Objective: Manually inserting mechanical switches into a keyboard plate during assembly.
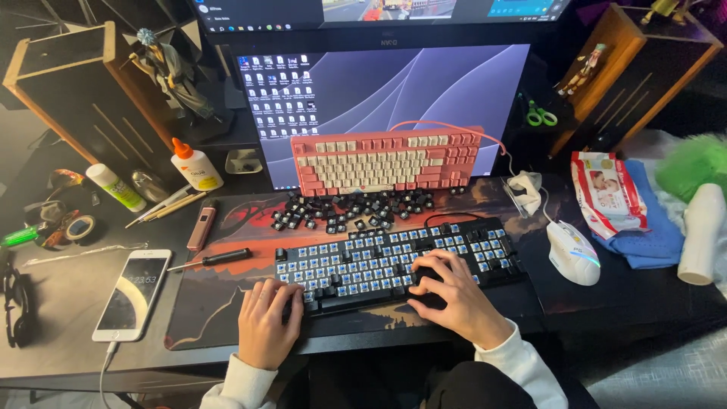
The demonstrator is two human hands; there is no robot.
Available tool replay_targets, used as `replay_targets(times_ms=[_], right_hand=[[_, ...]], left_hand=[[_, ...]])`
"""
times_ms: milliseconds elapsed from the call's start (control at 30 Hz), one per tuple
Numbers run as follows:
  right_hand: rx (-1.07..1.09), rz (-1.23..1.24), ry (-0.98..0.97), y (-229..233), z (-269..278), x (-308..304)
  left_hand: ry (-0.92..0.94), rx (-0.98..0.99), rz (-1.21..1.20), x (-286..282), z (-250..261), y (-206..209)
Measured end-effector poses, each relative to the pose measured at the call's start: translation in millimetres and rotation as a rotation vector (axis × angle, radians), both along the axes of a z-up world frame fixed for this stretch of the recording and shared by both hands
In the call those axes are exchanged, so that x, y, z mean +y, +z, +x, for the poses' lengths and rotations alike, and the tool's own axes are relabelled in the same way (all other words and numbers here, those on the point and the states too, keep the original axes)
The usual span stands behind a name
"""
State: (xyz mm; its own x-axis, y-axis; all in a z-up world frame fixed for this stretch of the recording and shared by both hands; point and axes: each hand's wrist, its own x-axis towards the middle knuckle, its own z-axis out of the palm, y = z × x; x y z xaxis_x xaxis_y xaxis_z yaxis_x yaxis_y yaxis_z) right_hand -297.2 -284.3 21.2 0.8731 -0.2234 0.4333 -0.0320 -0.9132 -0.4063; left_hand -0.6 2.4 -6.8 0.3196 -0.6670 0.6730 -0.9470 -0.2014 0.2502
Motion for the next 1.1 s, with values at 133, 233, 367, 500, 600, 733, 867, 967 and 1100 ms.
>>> replay_targets(times_ms=[133,233,367,500,600,733,867,967,1100], right_hand=[[0.027,-0.006,-0.019,5.6,1.0,2.3],[0.046,-0.012,-0.026,15.3,2.6,1.9],[-0.06,0.038,0.043,13.9,13.1,-16.9],[0.041,0.122,-0.105,35.2,25.5,-41.4],[0.512,0.135,-0.403,57.7,56.8,-75.5],[0.627,0.134,-0.436,46.2,93.4,-127.5],[0.586,-0.04,-0.495,24.1,124.7,-151.6],[0.515,-0.062,-0.502,20.2,129.3,-145.6],[0.409,0.091,-0.563,37.4,119.0,-144.0]], left_hand=[[0.001,0.003,-0.004,0.0,0.1,-0.3],[-0.005,-0.006,-0.007,-0.7,-0.2,1.0],[-0.001,-0.007,0.005,-0.9,-3.4,9.1],[-0.027,-0.021,0.049,0.1,-1.1,5.6],[-0.05,-0.034,0.079,0.5,4.5,-7.5],[-0.052,-0.038,0.107,1.3,6.6,-15.5],[-0.05,-0.024,0.115,-1.5,10.0,-14.6],[-0.058,-0.009,0.116,0.1,8.1,-13.0],[-0.067,-0.013,0.109,0.3,7.9,-13.0]])
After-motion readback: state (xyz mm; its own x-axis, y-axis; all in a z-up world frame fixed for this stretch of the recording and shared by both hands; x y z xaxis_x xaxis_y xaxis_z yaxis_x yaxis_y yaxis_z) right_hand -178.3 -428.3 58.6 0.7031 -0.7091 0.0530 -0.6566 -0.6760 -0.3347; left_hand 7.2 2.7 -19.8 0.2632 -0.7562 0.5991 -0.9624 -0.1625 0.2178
